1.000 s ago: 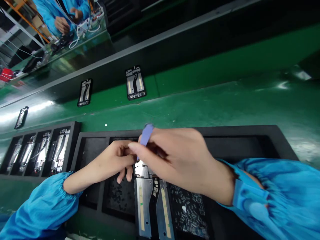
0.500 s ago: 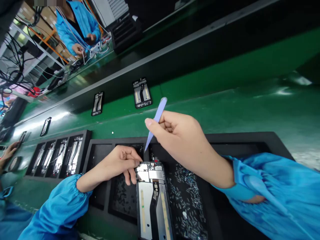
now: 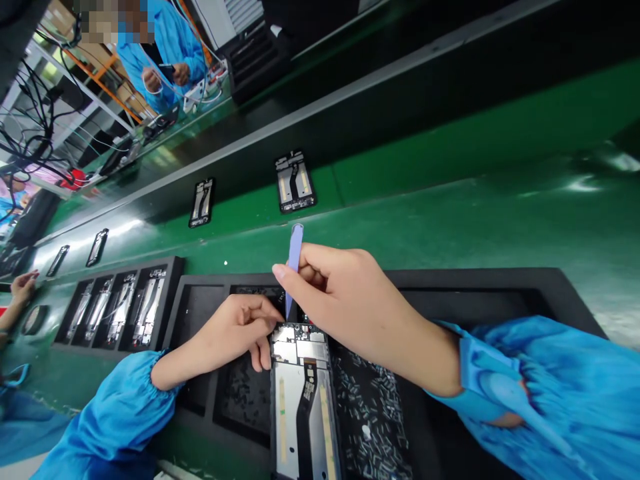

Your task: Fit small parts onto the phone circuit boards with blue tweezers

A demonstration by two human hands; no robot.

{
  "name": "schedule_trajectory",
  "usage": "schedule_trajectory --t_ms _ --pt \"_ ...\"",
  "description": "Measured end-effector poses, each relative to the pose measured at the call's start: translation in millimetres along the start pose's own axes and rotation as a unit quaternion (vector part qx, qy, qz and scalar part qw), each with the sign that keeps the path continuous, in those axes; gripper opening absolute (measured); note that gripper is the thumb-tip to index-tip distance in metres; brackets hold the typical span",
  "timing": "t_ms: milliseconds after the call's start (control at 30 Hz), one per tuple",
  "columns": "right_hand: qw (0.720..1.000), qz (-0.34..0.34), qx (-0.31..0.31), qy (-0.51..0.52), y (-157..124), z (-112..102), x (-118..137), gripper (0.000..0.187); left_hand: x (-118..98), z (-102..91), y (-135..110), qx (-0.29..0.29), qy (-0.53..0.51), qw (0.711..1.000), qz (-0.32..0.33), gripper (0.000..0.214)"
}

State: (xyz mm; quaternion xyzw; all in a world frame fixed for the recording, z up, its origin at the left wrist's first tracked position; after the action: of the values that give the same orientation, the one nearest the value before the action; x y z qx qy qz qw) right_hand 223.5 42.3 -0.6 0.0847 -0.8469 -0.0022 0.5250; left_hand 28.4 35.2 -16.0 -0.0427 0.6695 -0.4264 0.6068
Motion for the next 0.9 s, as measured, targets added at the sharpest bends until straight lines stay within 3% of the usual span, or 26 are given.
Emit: schedule_trajectory --t_ms 267,400,500,667,767,833,867,900 --pt "1.0 0.003 -0.009 0.004 0.6 -0.3 1.2 0.039 2.0 -1.6 1.8 0.0 0.002 1.0 -0.001 0.008" --pt "0.998 0.036 -0.033 0.027 4.6 -3.6 1.1 0.035 3.2 -0.5 1.9 -0.001 0.006 1.0 0.0 0.008" --pt "0.995 0.063 -0.056 0.051 9.0 -3.8 -2.3 0.042 8.8 0.6 5.7 -0.007 0.027 1.0 0.007 0.01" --pt "0.991 0.089 -0.102 0.015 13.1 -11.4 -17.6 0.048 2.0 -2.4 -1.2 -0.06 0.119 0.991 0.033 0.02" --pt "0.987 0.094 -0.123 -0.036 17.7 -35.8 -25.1 0.045 -0.6 6.3 -39.2 -0.169 0.185 0.964 0.093 0.038" --pt "0.986 0.103 -0.099 -0.082 28.9 -54.6 -24.7 0.041 16.3 22.5 -67.2 -0.261 0.227 0.926 0.152 0.054" --pt "0.984 0.11 -0.083 -0.11 38.2 -61.6 -22.5 0.038 31.4 34.1 -76.4 -0.301 0.247 0.903 0.179 0.059" --pt "0.981 0.118 -0.066 -0.142 49.5 -65.6 -19.0 0.033 47.8 48.2 -82.1 -0.36 0.321 0.842 0.241 0.064"
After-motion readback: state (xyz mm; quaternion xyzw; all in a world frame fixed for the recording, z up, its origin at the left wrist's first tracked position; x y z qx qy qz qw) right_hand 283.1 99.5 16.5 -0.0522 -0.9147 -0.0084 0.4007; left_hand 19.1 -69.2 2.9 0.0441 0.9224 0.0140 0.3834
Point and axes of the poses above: each hand's wrist, its own y-axis towards the middle knuckle, its own z-axis out of the palm, x = y × z, the point moved 2 cm from there along y, towards the middle knuckle, and after that the axes turned 7 degrees about -y, right-handed, at the moved point
